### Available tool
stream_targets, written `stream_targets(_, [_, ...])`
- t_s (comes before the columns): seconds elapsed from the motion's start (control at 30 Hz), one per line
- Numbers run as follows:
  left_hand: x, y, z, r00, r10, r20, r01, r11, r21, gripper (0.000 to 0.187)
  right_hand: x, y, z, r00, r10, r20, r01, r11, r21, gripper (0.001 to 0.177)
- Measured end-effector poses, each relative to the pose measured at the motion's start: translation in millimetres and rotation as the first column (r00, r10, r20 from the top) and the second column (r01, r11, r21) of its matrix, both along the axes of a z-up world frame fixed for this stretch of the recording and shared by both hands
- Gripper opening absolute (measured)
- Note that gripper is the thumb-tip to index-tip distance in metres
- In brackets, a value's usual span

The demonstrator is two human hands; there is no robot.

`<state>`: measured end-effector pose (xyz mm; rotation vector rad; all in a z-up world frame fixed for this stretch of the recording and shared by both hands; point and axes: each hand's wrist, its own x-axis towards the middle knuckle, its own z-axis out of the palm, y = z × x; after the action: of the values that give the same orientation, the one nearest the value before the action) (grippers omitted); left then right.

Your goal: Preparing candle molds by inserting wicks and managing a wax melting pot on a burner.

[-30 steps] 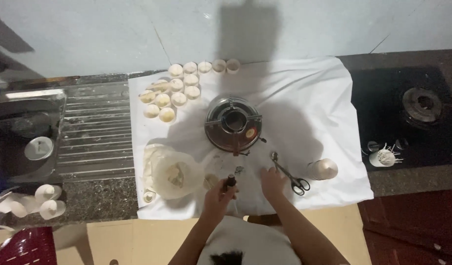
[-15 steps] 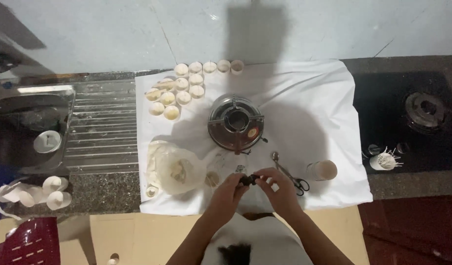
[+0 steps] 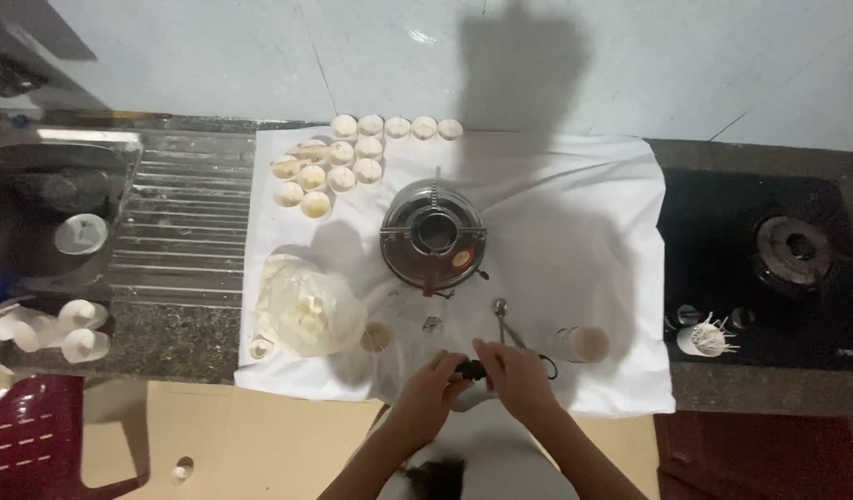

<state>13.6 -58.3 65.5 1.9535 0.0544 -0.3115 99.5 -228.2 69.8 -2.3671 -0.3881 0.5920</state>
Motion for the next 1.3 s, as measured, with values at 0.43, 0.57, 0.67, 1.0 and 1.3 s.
stream_targets(0.43, [3, -24, -12, 0.953, 0.205, -0.225, -0.222, 0.973, -0.054, 0.036, 0, -13, 17, 0.961, 0.025, -0.275, -0.002, 0.997, 0.081, 0.035])
stream_targets(0.57, [-3, -24, -23, 0.967, 0.166, -0.192, -0.173, 0.985, -0.022, 0.03, 4, -15, 8, 0.952, 0.045, -0.302, -0.038, 0.999, 0.03, 0.048])
stream_targets(0.67, [3, -19, -10, 0.96, 0.198, -0.197, -0.216, 0.974, -0.071, 0.029, 9, -12, 8, 0.946, 0.034, -0.323, -0.034, 0.999, 0.006, 0.047])
stream_targets(1.0, [1, 1, -19, 0.966, 0.112, -0.233, -0.12, 0.993, -0.02, 0.031, 5, 11, -12, 0.98, 0.018, -0.197, -0.021, 1.0, -0.015, 0.048])
stream_targets(1.3, [5, 11, -20, 0.958, 0.125, -0.259, -0.139, 0.99, -0.036, 0.032, 12, 14, 19, 0.85, 0.148, -0.505, -0.215, 0.974, -0.077, 0.062])
